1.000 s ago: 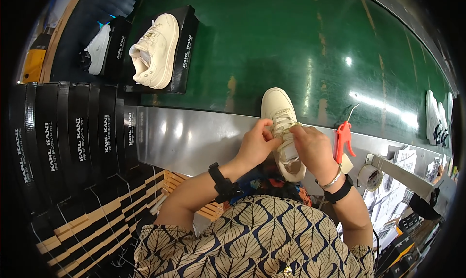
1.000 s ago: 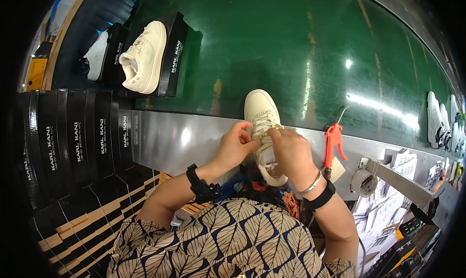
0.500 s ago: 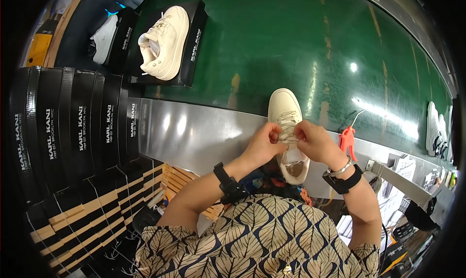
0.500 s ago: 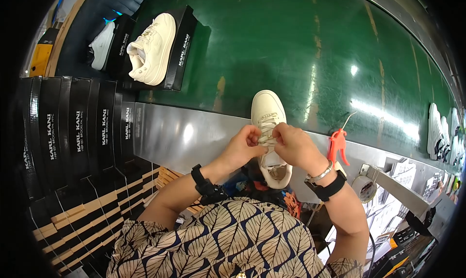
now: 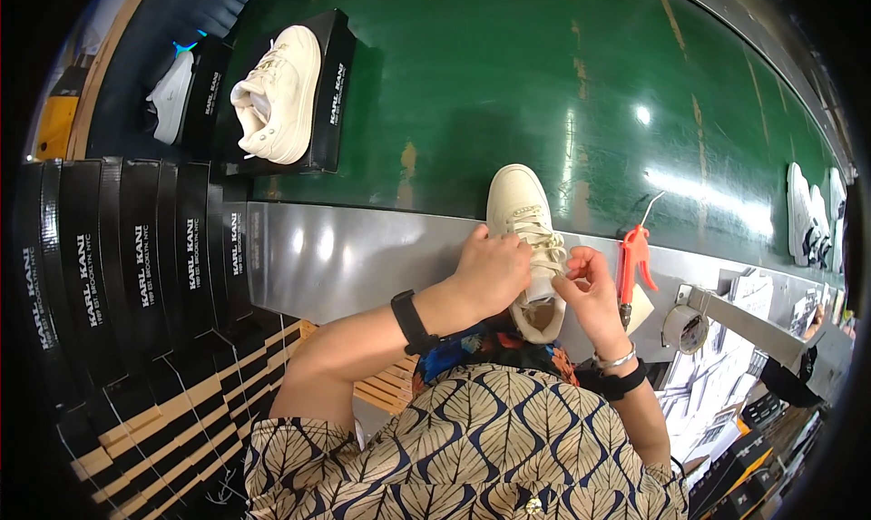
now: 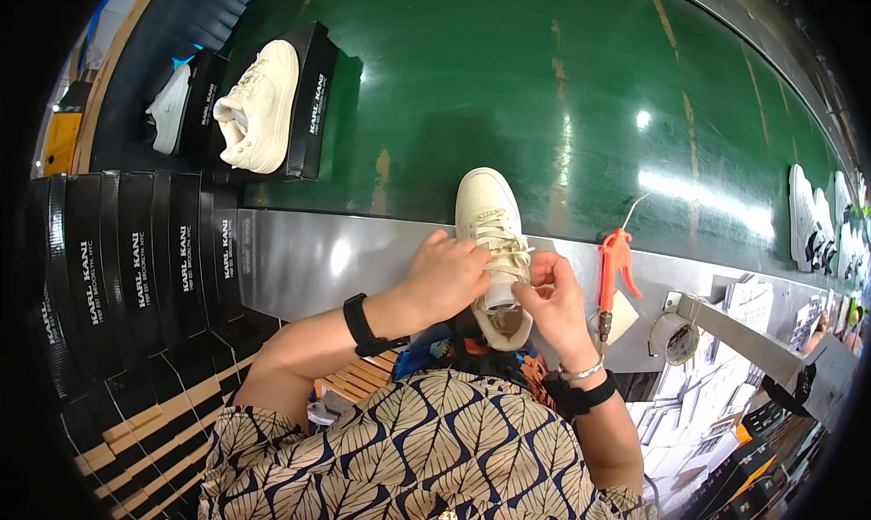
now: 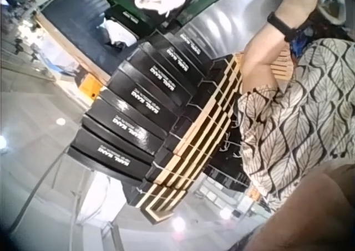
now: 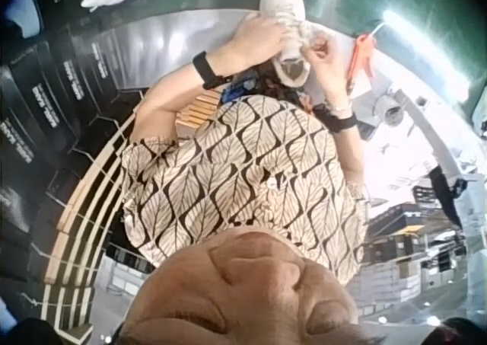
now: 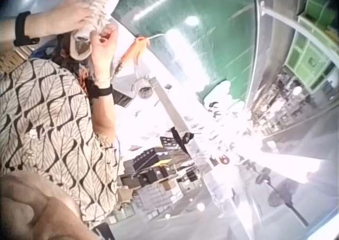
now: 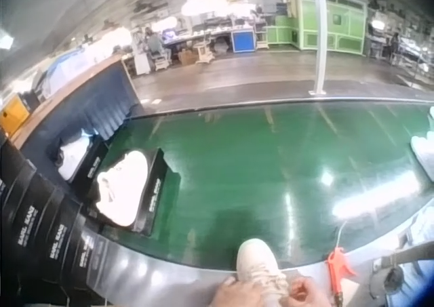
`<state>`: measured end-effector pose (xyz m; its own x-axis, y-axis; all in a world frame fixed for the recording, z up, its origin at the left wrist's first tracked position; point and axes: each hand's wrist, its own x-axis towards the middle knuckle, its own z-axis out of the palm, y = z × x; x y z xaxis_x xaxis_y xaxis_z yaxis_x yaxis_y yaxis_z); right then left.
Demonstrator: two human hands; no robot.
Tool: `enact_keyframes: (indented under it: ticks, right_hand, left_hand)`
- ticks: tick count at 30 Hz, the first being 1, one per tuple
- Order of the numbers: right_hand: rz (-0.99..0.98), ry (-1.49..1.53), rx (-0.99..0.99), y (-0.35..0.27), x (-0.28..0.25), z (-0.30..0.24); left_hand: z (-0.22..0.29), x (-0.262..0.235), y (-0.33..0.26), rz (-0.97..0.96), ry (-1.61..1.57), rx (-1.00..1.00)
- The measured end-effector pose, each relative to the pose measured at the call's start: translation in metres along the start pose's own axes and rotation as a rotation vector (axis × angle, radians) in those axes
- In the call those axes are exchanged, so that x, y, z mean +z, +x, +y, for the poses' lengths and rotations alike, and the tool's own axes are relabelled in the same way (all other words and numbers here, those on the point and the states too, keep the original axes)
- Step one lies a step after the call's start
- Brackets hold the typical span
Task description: Packing shoes into boxes and organizing the boxes at a manufacturing station.
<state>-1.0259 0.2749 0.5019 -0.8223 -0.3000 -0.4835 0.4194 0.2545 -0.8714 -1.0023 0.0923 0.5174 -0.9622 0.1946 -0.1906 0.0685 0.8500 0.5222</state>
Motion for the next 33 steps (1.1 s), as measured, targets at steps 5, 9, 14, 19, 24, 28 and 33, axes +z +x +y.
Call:
enact_keyframes:
  ticks: [5,9,14,19,24,28,33]
  right_hand:
    - [0.100,-0.164,-0.023,0.012,-0.009,0.003]
    - [0.165,-0.469,-0.365,-0.006,0.012,-0.007]
    - [0.163,-0.351,-0.218,0.000,0.019,0.009]
    - [-0.042,-0.067,-0.021,0.037,0.009,-0.007]
    - [-0.427,-0.069,0.097,0.064,-0.006,-0.016]
    - [-0.524,0.251,0.199,0.070,-0.003,-0.007]
    - [-0.493,0.352,0.254,0.075,-0.003,0.000]
  left_hand:
    - [0.006,0.001,0.008,-0.134,0.197,0.069]
    - [-0.006,0.001,0.004,-0.129,-0.102,-0.137]
    - [-0.013,0.009,-0.018,-0.081,-0.578,-0.248]
    - [-0.003,0.034,-0.039,0.237,-0.707,-0.265]
    - [-0.005,0.042,-0.050,0.321,-0.774,-0.269]
    - [-0.013,0.043,-0.056,0.321,-0.815,-0.237]
    - [-0.016,0.048,-0.053,0.294,-0.791,-0.174]
